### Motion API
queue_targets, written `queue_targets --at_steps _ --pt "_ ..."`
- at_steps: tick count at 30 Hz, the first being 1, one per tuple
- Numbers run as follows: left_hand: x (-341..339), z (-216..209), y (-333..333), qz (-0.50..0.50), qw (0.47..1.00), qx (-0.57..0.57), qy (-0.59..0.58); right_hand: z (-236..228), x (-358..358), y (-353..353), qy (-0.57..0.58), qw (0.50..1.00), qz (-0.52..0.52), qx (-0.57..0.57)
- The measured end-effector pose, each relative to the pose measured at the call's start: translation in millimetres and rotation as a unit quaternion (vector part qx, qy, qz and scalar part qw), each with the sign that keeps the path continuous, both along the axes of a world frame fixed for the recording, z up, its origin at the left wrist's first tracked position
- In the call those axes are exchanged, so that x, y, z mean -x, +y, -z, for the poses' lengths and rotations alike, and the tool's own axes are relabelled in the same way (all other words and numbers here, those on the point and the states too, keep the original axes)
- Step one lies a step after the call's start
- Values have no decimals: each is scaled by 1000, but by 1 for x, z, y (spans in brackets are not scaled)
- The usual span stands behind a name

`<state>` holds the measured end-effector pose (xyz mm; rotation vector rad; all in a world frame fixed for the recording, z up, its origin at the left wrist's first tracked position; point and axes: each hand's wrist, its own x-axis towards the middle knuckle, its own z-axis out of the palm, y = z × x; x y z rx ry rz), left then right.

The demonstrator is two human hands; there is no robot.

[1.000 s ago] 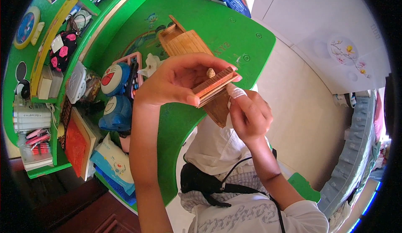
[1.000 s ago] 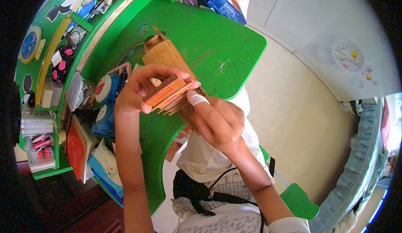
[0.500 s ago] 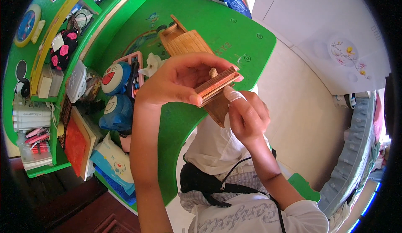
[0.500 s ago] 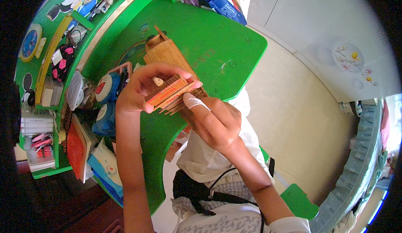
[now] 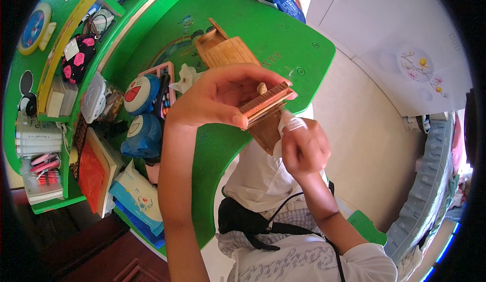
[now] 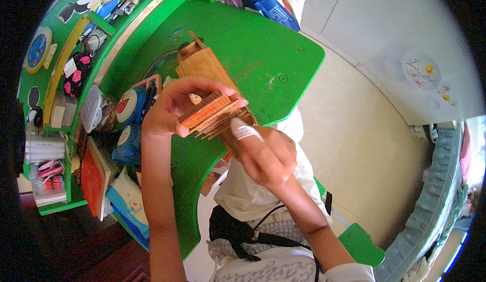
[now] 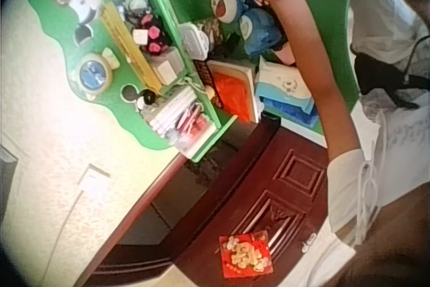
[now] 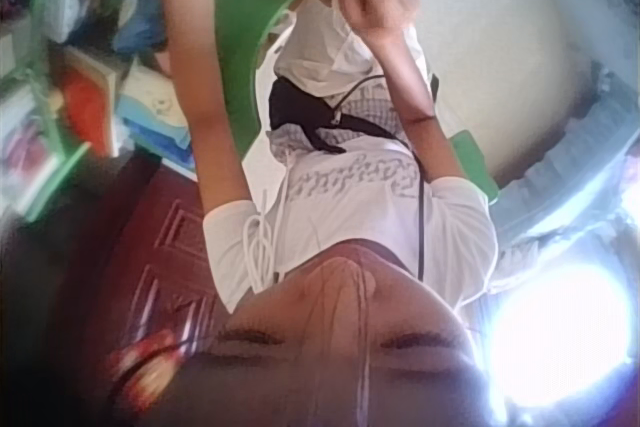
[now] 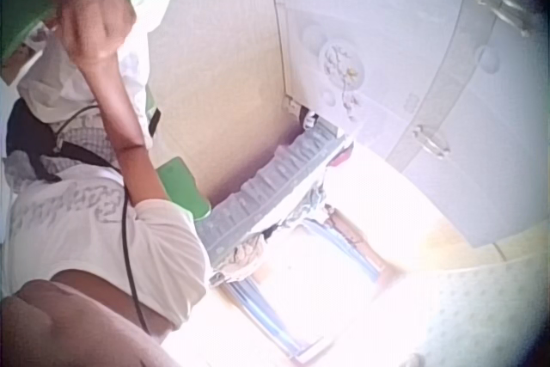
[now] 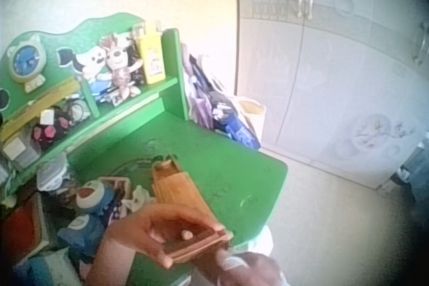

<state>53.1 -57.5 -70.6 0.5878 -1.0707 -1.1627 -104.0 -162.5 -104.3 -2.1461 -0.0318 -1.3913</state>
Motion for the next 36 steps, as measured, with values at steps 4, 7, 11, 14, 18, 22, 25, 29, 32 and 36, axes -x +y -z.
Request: queue_targets --at_steps 4,7,11,14,18,22,25,29,32,36 --pt "0 0 -2 7 1000 8 5 4 -8 1 -27 996 -57 56" --pt "0 -1 0 2 1000 -1 0 -1 -7 4 18 995 -85 41" --pt "-2 -2 0 -2 1000 -7 -14 -1 -7 1 13 998 -30 44" --pt "0 -3 0 -8 1000 -4 -24 -1 -7 -3 6 999 -7 48" --pt "0 -3 1 -8 1000 -11 -13 -2 -6 0 8 999 -7 36" --pt "0 -2 0 -4 1000 -8 -1 0 -3 2 45 999 -11 18" --pt "-1 -2 0 -1 1000 -3 -8 3 -7 1 -8 999 -14 36" --pt "-1 -2 0 -8 1000 -5 -13 3 -7 2 -4 999 -10 43" --pt "-2 -1 0 -3 1000 -7 -15 5 -7 1 -7 999 -10 51" --pt "0 0 -1 0 1000 -13 6 6 -6 5 -4 998 -37 54"
